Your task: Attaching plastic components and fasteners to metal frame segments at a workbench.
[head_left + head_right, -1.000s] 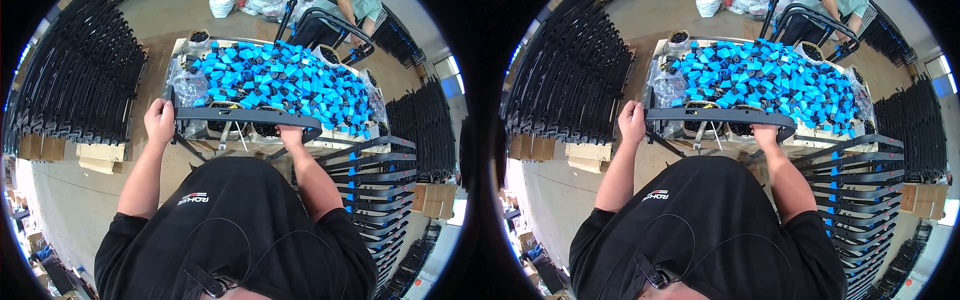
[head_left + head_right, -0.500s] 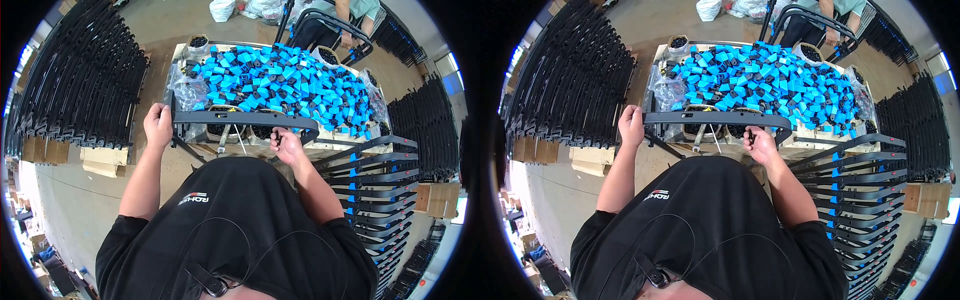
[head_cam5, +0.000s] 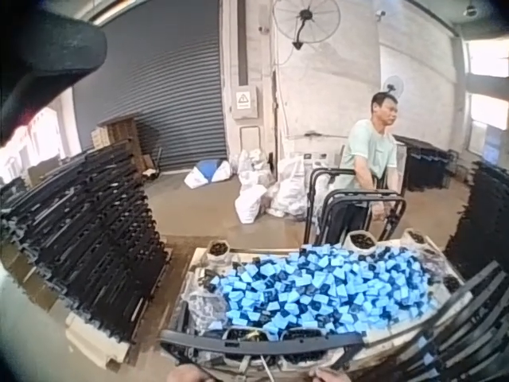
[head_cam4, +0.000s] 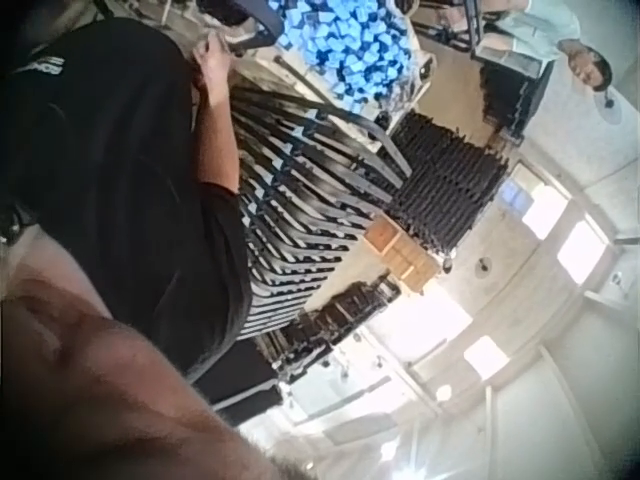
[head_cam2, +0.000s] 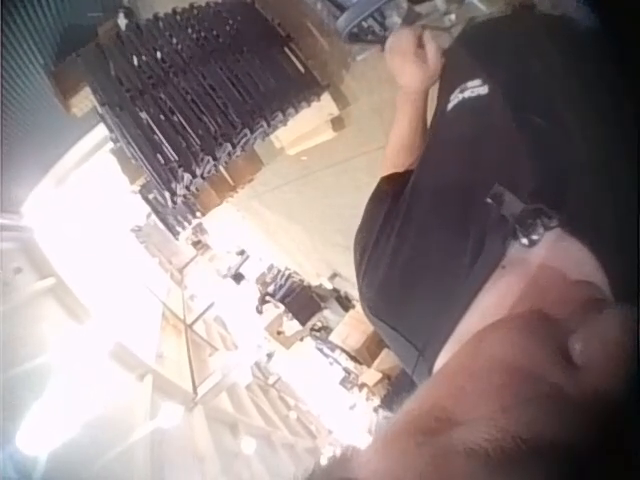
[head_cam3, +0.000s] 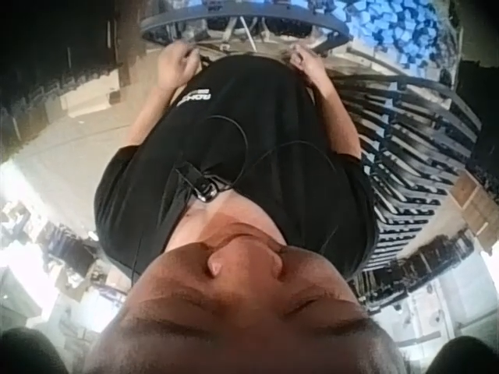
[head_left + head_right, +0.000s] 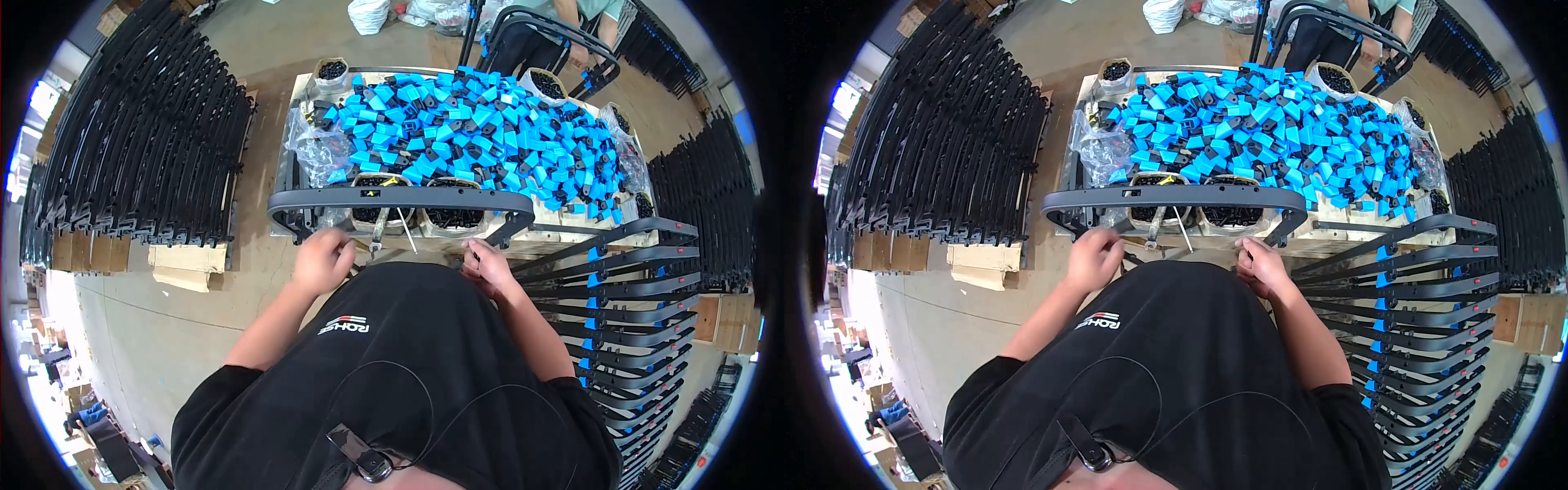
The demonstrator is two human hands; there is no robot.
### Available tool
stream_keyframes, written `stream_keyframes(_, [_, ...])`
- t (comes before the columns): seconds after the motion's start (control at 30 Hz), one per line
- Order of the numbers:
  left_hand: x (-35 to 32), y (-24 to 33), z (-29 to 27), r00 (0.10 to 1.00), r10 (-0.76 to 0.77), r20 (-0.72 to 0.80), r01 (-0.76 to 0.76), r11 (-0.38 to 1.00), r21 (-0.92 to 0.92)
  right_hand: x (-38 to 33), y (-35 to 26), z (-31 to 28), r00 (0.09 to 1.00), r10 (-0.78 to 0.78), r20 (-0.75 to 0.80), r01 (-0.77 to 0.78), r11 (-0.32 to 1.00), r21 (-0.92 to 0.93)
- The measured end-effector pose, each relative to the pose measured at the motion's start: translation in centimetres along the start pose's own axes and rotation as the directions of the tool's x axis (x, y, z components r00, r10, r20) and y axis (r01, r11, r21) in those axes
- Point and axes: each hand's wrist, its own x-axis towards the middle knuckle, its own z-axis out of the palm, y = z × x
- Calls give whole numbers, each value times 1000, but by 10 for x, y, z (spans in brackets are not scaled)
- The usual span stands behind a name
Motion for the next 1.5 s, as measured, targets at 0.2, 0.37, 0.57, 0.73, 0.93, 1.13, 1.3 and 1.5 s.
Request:
stream_keyframes(0.2, [81,-50,77,932,-275,237,164,902,400,-6,15,5,971,17,-237,-15,1000,10])
stream_keyframes(0.37, [110,-64,93,827,-399,397,199,867,457,-18,32,-20,954,-15,-300,-54,974,-220])
stream_keyframes(0.57, [110,-76,108,805,-431,408,208,848,487,-18,84,-78,892,-446,-66,330,745,-580])
stream_keyframes(0.73, [109,-64,99,827,-410,384,194,851,489,-33,70,-69,936,-82,-342,60,995,-74])
stream_keyframes(0.93, [111,-71,96,880,-350,319,200,885,420,-44,55,-56,924,-26,-382,4,998,-60])
stream_keyframes(1.13, [112,-40,81,913,-142,381,-110,817,567,-29,36,-37,959,16,-284,-45,994,-99])
stream_keyframes(1.3, [110,95,85,789,-78,609,125,992,-36,-2,24,-31,993,83,89,-99,976,196])
stream_keyframes(1.5, [99,137,97,833,187,521,-132,981,-142,-11,-8,-10,988,126,93,-151,926,346])
